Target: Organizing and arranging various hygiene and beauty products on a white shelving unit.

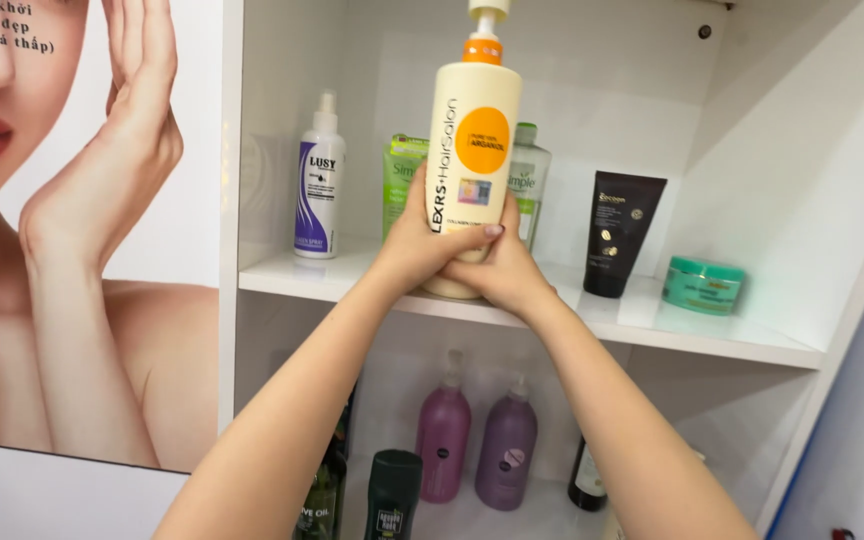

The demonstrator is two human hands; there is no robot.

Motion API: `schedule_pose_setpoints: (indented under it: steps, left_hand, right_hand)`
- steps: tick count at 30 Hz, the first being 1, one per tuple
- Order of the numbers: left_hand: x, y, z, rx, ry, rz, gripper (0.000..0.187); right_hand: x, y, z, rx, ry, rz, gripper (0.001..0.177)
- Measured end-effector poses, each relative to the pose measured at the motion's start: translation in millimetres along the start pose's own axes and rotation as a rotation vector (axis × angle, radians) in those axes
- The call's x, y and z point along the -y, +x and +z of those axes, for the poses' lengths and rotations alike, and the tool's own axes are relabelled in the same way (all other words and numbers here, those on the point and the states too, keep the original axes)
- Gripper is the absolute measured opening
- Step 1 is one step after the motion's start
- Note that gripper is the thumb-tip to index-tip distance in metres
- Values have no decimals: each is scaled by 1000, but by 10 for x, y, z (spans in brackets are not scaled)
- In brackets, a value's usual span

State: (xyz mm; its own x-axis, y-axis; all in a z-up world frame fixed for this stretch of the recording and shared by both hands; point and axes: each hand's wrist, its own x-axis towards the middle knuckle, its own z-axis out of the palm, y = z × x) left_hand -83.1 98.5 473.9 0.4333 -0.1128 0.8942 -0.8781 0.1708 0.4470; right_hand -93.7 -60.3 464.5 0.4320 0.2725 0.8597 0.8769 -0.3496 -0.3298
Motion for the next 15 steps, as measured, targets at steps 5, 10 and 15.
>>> schedule_pose_setpoints:
  steps: [5, 10, 15]
  left_hand:
    - [42, -43, 1, 72, -56, -26, 123]
    - [-58, -147, 8, 14, 130, -46, 122]
    - [-154, -223, 80, -23, 259, 37, 121]
  right_hand:
    - [144, -66, 6, 22, -36, 85, 124]
    - [439, -143, 38, 49, -220, 133, 124]
    - [686, -236, 51, 226, -724, 416, 103]
